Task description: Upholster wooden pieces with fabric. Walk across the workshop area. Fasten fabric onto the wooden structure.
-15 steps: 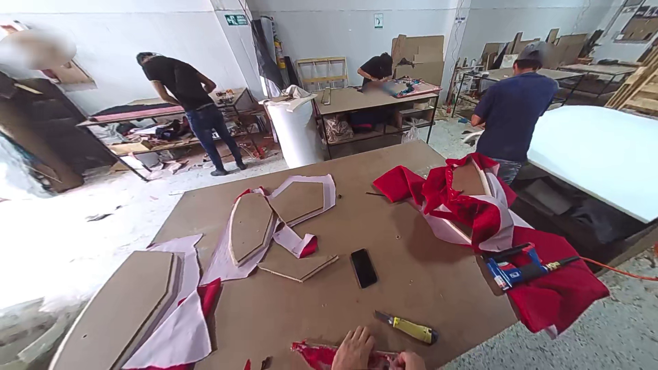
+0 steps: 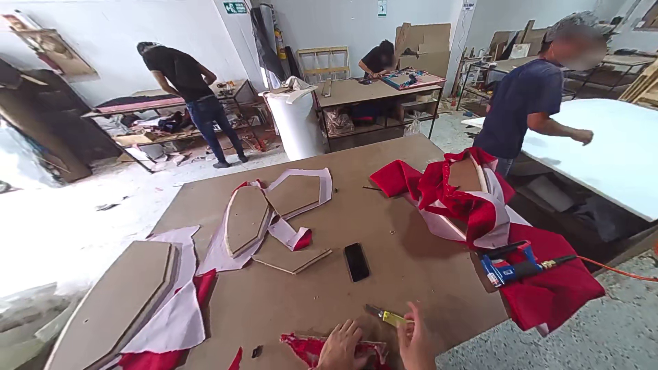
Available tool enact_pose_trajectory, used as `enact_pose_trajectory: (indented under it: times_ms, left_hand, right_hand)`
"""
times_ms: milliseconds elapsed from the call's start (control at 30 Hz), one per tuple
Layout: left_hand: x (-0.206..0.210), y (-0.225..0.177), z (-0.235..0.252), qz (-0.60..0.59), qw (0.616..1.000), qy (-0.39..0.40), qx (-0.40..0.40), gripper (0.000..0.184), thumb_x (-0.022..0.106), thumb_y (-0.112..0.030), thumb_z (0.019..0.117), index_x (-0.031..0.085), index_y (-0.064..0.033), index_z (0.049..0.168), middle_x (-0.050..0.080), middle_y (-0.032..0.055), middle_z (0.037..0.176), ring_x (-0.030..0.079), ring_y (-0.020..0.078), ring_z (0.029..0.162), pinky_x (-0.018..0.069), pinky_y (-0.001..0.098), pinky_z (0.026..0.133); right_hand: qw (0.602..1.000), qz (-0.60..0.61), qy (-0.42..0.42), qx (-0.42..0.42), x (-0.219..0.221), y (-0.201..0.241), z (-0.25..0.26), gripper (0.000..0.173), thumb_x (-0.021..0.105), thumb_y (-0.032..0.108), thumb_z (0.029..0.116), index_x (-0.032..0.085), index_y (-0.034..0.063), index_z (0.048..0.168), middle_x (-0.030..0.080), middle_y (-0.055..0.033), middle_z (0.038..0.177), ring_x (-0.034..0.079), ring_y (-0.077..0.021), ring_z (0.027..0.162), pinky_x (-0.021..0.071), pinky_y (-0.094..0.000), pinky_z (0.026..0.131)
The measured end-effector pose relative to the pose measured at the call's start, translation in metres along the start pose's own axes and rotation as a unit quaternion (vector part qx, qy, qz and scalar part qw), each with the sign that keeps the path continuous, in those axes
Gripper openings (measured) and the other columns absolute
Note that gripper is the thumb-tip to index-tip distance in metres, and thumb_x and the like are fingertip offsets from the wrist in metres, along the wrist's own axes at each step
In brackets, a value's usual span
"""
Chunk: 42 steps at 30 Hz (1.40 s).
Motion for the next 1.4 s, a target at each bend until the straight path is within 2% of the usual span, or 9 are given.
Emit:
enact_pose_trajectory:
  times_ms: [100, 400, 600, 733, 833, 967, 1067, 1267, 1400]
  left_hand:
    - [-0.013, 0.001, 0.003, -0.024, 1.0, -0.011, -0.003, 0.054, 0.064, -0.06, 0.0907, 0.072, -0.0134, 0.116, 0.068, 0.0057, 0.131, 0.062, 0.0247, 0.126, 0.0482, 0.0479, 0.108]
    - [-0.027, -0.005, -0.002, -0.129, 0.983, -0.102, 0.083, 0.037, 0.063, -0.057, 0.0964, 0.073, -0.0357, 0.125, 0.07, -0.0051, 0.129, 0.063, 0.017, 0.123, 0.053, 0.0459, 0.104]
    - [-0.035, -0.004, -0.001, -0.164, 0.972, -0.103, 0.13, 0.029, 0.055, -0.053, 0.1028, 0.072, -0.0449, 0.124, 0.069, -0.0105, 0.13, 0.064, 0.0147, 0.121, 0.0564, 0.047, 0.098]
    - [-0.024, -0.001, 0.004, -0.188, 0.972, -0.066, 0.123, 0.031, 0.052, -0.055, 0.1034, 0.073, -0.0423, 0.123, 0.069, -0.0094, 0.13, 0.062, 0.0141, 0.124, 0.0535, 0.0463, 0.103]
    - [-0.022, -0.001, 0.011, -0.191, 0.971, -0.058, 0.128, 0.035, 0.049, -0.057, 0.1035, 0.074, -0.0391, 0.122, 0.069, -0.0084, 0.129, 0.062, 0.013, 0.124, 0.0525, 0.0435, 0.105]
    - [-0.025, 0.003, 0.01, -0.206, 0.967, -0.079, 0.129, 0.035, 0.05, -0.054, 0.1042, 0.076, -0.0355, 0.12, 0.071, -0.0083, 0.126, 0.064, 0.0126, 0.121, 0.0543, 0.0416, 0.103]
    - [-0.02, 0.001, 0.016, -0.205, 0.968, -0.063, 0.134, 0.034, 0.049, -0.048, 0.1058, 0.075, -0.0315, 0.121, 0.069, -0.0069, 0.13, 0.062, 0.0148, 0.126, 0.0541, 0.0429, 0.103]
    - [-0.019, 0.001, 0.016, -0.2, 0.966, -0.072, 0.144, 0.038, 0.045, -0.047, 0.1076, 0.074, -0.0249, 0.12, 0.07, -0.0044, 0.128, 0.063, 0.016, 0.125, 0.0555, 0.0425, 0.1]
    - [-0.024, -0.004, 0.011, -0.185, 0.965, -0.095, 0.157, 0.037, 0.045, -0.044, 0.1081, 0.073, -0.0227, 0.119, 0.071, -0.0028, 0.127, 0.064, 0.0169, 0.124, 0.0562, 0.0424, 0.099]
  right_hand:
    - [0.978, -0.118, 0.17, -0.009, 0.055, 0.008, -0.018, 0.051, 0.066, 0.044, 0.0965, 0.065, 0.0061, 0.13, 0.07, -0.0171, 0.12, 0.069, -0.0316, 0.11, 0.056, -0.0514, 0.096]
    - [0.923, -0.21, 0.318, -0.053, 0.085, 0.031, 0.013, 0.025, 0.061, 0.024, 0.0984, 0.073, 0.0061, 0.111, 0.072, -0.0175, 0.107, 0.069, -0.0343, 0.104, 0.0555, -0.0565, 0.09]
    - [0.974, 0.061, 0.069, -0.209, -0.046, 0.27, 0.147, 0.043, 0.054, 0.031, 0.106, 0.056, 0.0058, 0.141, 0.068, -0.0092, 0.086, 0.066, -0.019, 0.069, 0.0587, -0.0382, 0.065]
    - [0.839, 0.461, 0.183, -0.223, -0.084, 0.391, 0.215, 0.071, 0.007, 0.06, 0.1071, 0.049, 0.0169, 0.145, 0.071, -0.0034, 0.119, 0.07, -0.0158, 0.096, 0.0584, -0.0375, 0.083]
    - [0.718, 0.607, 0.217, -0.263, -0.1, 0.457, 0.228, 0.078, 0.013, 0.069, 0.1033, 0.068, 0.0141, 0.093, 0.054, 0.0009, 0.054, 0.042, -0.0062, 0.037, 0.0346, -0.0222, 0.035]
    - [0.709, 0.541, 0.281, -0.355, -0.083, 0.518, 0.224, 0.092, -0.001, 0.068, 0.1011, 0.063, 0.0103, 0.132, 0.048, 0.0027, 0.058, 0.035, -0.0087, 0.042, 0.0328, -0.0252, 0.041]
    - [0.673, 0.59, 0.291, -0.339, -0.064, 0.527, 0.23, 0.081, 0.012, 0.072, 0.1014, 0.062, 0.0112, 0.086, 0.033, 0.0046, 0.046, 0.03, -0.0092, 0.036, 0.0287, -0.0267, 0.038]
    - [0.848, 0.429, 0.216, -0.225, 0.019, 0.413, 0.214, 0.057, 0.026, 0.047, 0.1089, 0.068, 0.0105, 0.097, 0.05, 0.0067, 0.054, 0.047, -0.0073, 0.044, 0.0472, -0.028, 0.047]
    - [0.969, 0.059, 0.203, -0.131, 0.074, 0.277, 0.16, 0.033, 0.054, 0.033, 0.1058, 0.072, 0.0054, 0.106, 0.061, -0.0044, 0.067, 0.057, -0.0141, 0.053, 0.0531, -0.0343, 0.052]
Point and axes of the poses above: each hand's wrist, its own z-axis towards the middle knuckle, its own x-axis out of the palm, y = z × x, the point moved 10 cm from there along z, towards the middle knuckle
